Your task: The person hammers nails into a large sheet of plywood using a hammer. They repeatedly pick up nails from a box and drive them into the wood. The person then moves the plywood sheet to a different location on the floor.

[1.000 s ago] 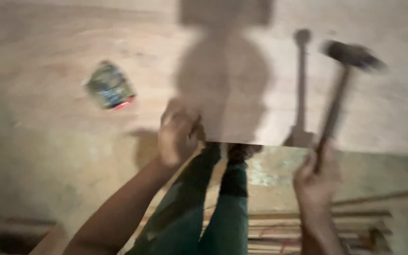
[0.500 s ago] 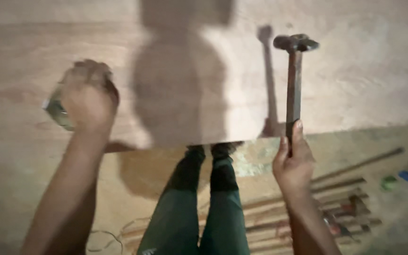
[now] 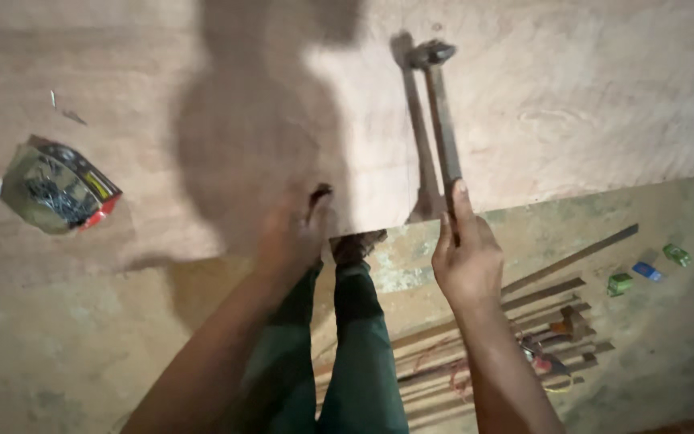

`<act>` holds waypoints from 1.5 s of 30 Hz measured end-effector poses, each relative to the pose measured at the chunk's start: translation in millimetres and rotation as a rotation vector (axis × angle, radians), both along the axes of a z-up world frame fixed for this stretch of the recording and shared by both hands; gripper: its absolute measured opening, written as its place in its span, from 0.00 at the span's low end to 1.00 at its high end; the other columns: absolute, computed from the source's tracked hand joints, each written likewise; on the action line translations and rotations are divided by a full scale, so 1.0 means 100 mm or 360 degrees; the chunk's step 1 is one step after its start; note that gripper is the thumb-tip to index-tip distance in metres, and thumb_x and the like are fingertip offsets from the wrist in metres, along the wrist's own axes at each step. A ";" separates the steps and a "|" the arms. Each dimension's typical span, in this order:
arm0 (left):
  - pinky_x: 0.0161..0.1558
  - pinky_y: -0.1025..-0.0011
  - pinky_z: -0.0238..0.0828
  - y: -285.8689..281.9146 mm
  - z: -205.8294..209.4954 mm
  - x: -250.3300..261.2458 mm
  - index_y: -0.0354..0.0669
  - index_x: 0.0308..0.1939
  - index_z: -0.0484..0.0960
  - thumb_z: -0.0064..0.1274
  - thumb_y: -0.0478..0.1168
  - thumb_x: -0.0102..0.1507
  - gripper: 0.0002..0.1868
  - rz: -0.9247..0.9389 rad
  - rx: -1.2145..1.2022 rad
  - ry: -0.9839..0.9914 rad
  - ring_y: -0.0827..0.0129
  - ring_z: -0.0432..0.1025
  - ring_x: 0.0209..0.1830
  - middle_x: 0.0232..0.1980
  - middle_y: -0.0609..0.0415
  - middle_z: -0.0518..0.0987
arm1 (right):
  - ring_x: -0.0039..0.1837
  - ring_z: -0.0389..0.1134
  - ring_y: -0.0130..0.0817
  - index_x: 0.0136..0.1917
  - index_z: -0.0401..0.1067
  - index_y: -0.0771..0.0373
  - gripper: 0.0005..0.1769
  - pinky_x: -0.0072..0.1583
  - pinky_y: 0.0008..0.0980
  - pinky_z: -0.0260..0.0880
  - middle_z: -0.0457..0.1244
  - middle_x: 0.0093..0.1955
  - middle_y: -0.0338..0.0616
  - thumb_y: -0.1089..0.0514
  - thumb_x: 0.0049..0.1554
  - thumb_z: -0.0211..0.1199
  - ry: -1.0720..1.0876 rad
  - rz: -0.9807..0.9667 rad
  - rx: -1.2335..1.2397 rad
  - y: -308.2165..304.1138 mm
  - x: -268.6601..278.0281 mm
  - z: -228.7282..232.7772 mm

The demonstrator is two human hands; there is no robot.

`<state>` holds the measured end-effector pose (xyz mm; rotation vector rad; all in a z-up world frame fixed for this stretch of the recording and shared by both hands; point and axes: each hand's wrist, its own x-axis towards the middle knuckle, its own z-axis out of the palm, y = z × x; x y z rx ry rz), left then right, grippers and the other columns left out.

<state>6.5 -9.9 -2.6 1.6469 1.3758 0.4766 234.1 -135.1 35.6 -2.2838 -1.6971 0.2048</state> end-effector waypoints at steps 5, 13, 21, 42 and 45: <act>0.51 0.62 0.75 -0.24 -0.01 0.25 0.42 0.46 0.82 0.57 0.33 0.64 0.07 -0.0028 -0.0147 -0.0310 0.53 0.78 0.50 0.50 0.46 0.82 | 0.37 0.69 0.45 0.76 0.65 0.59 0.28 0.38 0.41 0.70 0.67 0.40 0.54 0.66 0.64 0.65 0.0025 -0.0027 -0.0109 -0.02 0.01 -0.04; 0.57 0.59 0.74 -0.12 -0.10 0.31 0.44 0.44 0.81 0.59 0.28 0.61 0.10 -0.0139 0.0623 -0.0341 0.49 0.76 0.54 0.51 0.49 0.81 | 0.29 0.67 0.46 0.80 0.59 0.53 0.31 0.29 0.39 0.68 0.67 0.38 0.56 0.58 0.65 0.60 0.0030 -0.0136 -0.0729 0.02 0.18 -0.05; 0.50 0.68 0.79 0.16 -0.34 0.84 0.60 0.65 0.72 0.58 0.40 0.69 0.21 -0.0218 -0.0098 -0.0294 0.64 0.79 0.50 0.52 0.57 0.83 | 0.31 0.66 0.27 0.79 0.54 0.69 0.28 0.34 0.29 0.67 0.65 0.34 0.40 0.55 0.71 0.53 0.0690 -0.0186 -0.0028 -0.74 0.45 0.14; 0.34 0.56 0.75 0.04 -0.97 1.04 0.52 0.66 0.68 0.43 0.47 0.73 0.18 -0.0466 -0.0114 0.0455 0.56 0.79 0.32 0.41 0.47 0.84 | 0.40 0.67 0.36 0.83 0.54 0.64 0.31 0.41 0.35 0.69 0.64 0.39 0.49 0.68 0.71 0.59 0.0225 0.0163 0.0028 -1.17 0.41 0.13; 0.34 0.55 0.76 0.04 -1.16 1.01 0.51 0.64 0.70 0.44 0.41 0.71 0.17 -0.0544 -0.0019 0.0570 0.55 0.79 0.33 0.41 0.46 0.84 | 0.39 0.67 0.33 0.84 0.53 0.61 0.32 0.40 0.33 0.70 0.64 0.39 0.46 0.67 0.71 0.60 0.0223 0.0163 0.0001 -1.16 0.39 0.13</act>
